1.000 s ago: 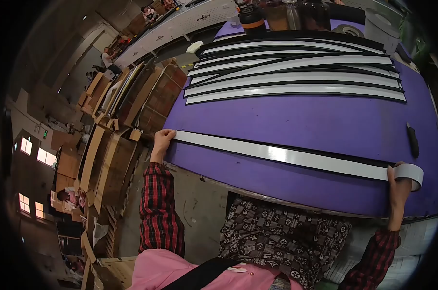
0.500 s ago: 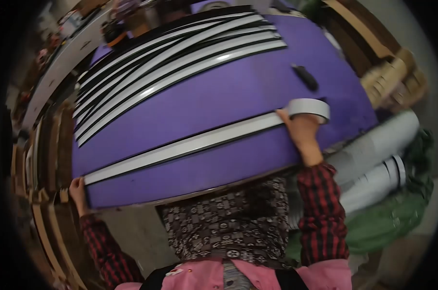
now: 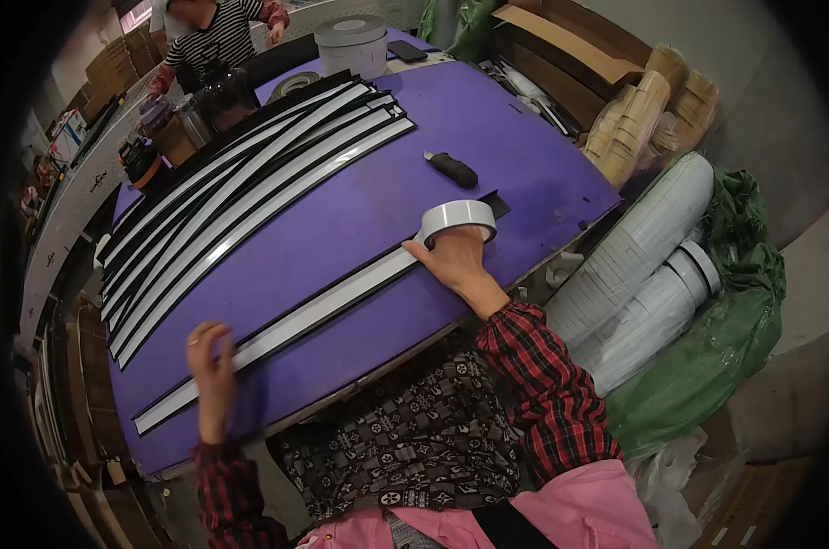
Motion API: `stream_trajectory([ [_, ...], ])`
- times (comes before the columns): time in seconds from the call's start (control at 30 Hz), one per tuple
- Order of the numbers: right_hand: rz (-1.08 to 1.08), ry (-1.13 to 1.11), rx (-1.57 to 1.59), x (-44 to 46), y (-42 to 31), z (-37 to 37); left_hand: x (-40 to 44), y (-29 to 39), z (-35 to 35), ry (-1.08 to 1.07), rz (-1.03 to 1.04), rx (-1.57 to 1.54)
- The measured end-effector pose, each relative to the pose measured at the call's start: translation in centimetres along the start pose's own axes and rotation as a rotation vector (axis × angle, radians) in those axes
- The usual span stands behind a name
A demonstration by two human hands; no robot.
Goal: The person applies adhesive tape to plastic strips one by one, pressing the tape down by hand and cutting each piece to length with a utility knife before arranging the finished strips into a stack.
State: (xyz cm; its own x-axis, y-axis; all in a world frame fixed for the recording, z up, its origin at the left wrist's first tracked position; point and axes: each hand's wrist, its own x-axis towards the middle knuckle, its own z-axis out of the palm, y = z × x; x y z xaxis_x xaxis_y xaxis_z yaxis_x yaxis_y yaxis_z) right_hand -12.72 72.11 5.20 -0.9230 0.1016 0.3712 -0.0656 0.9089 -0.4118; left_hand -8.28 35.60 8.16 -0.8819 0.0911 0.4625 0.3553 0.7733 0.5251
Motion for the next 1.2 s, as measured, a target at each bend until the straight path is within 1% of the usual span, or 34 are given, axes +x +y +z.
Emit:
stream_trajectory([
  [0.03,-0.005,0.008,-0.005,0.0,-0.2,-0.2,1.4,2.2,3.3,-0.071,0.239,-0.024],
  [0.07,-0.005,0.118,0.198,0.1,-0.4,-0.3,2.6,4.8,6.4,-0.045,0.404,-0.015],
  [0.1,-0.004,0.228,0.401,0.2,-0.4,-0.5,3.9,6.7,9.3,-0.070,0.509,-0.054],
  [0.13,-0.003,0.243,0.392,0.3,-0.5,-0.6,5.0,8.7,11.8,-0.112,0.552,-0.105],
  [0.17,0.108,0.229,0.695,0.5,-0.5,-0.7,5.7,10.1,13.8,-0.157,0.597,-0.158],
  [0.2,0.218,0.213,0.999,0.8,-0.5,-0.8,6.0,10.8,15.2,-0.156,0.615,-0.169],
  [0.23,0.325,0.194,1.303,1.1,-0.2,-1.0,6.2,11.4,16.5,-0.192,0.602,-0.108],
  [0.27,0.319,0.292,1.371,1.4,0.1,-1.3,6.4,11.7,17.5,-0.230,0.588,-0.046],
  [0.3,0.317,0.373,1.420,1.8,1.0,-1.8,6.5,12.0,17.8,-0.236,0.606,-0.058],
  [0.33,0.318,0.454,1.466,2.2,2.2,-2.5,6.4,12.0,17.7,-0.225,0.605,0.016],
  [0.37,0.327,0.509,1.380,2.6,3.4,-3.3,6.0,12.0,17.5,-0.221,0.603,0.088],
  [0.43,0.349,0.524,1.132,3.4,7.0,-4.3,5.9,12.2,17.6,-0.244,0.614,0.108],
  [0.47,0.369,0.520,0.863,3.8,9.4,-4.7,6.1,12.1,17.6,-0.254,0.611,0.146],
  [0.5,0.379,0.534,0.854,4.1,11.3,-5.0,6.2,12.1,17.5,-0.261,0.625,0.137],
  [0.57,0.373,0.289,0.078,4.1,13.8,-5.5,6.3,12.1,17.4,-0.302,0.614,0.147],
  [0.6,0.313,0.293,-0.020,4.1,13.2,-5.8,6.3,12.2,17.5,-0.308,0.623,0.137],
  [0.63,0.323,0.297,-0.025,4.3,13.7,-5.5,6.3,12.2,17.5,-0.316,0.610,0.151],
  [0.7,0.027,0.292,-0.255,5.0,14.7,-4.9,6.3,12.2,17.5,-0.328,0.606,0.168],
  [0.73,0.096,0.224,-0.244,5.1,14.7,-4.9,6.2,12.2,17.4,-0.319,0.610,0.160],
  [0.77,0.101,0.226,-0.244,5.1,14.9,-4.6,6.3,12.2,17.4,-0.310,0.612,0.152],
  [0.83,-0.041,0.233,-0.356,5.3,15.6,-4.0,6.5,12.2,17.5,-0.309,0.614,0.160],
  [0.87,-0.035,0.228,-0.356,5.4,15.9,-3.8,6.4,12.2,17.5,-0.309,0.612,0.169],
  [0.93,-0.064,0.145,-0.478,5.5,15.3,-4.0,6.2,12.5,17.4,-0.323,0.608,0.169],
  [0.97,-0.086,0.149,-0.571,5.7,14.8,-4.3,6.4,12.6,17.1,-0.317,0.609,0.169],
  [1.0,-0.091,0.164,-0.578,5.7,14.5,-4.7,6.4,12.6,17.0,-0.301,0.616,0.167],
  [1.07,0.029,0.098,-0.690,5.7,13.9,-5.5,6.2,12.0,17.6,-0.272,0.613,0.143],
  [1.1,0.157,-0.042,-0.696,5.8,12.8,-6.3,6.2,11.9,17.6,-0.273,0.614,0.131],
  [1.17,0.344,-0.304,-0.674,6.2,8.9,-8.4,6.1,11.8,17.8,-0.252,0.610,0.120],
  [1.2,0.320,-0.221,-0.620,6.1,6.6,-8.7,6.1,11.9,17.6,-0.279,0.602,0.125],
])
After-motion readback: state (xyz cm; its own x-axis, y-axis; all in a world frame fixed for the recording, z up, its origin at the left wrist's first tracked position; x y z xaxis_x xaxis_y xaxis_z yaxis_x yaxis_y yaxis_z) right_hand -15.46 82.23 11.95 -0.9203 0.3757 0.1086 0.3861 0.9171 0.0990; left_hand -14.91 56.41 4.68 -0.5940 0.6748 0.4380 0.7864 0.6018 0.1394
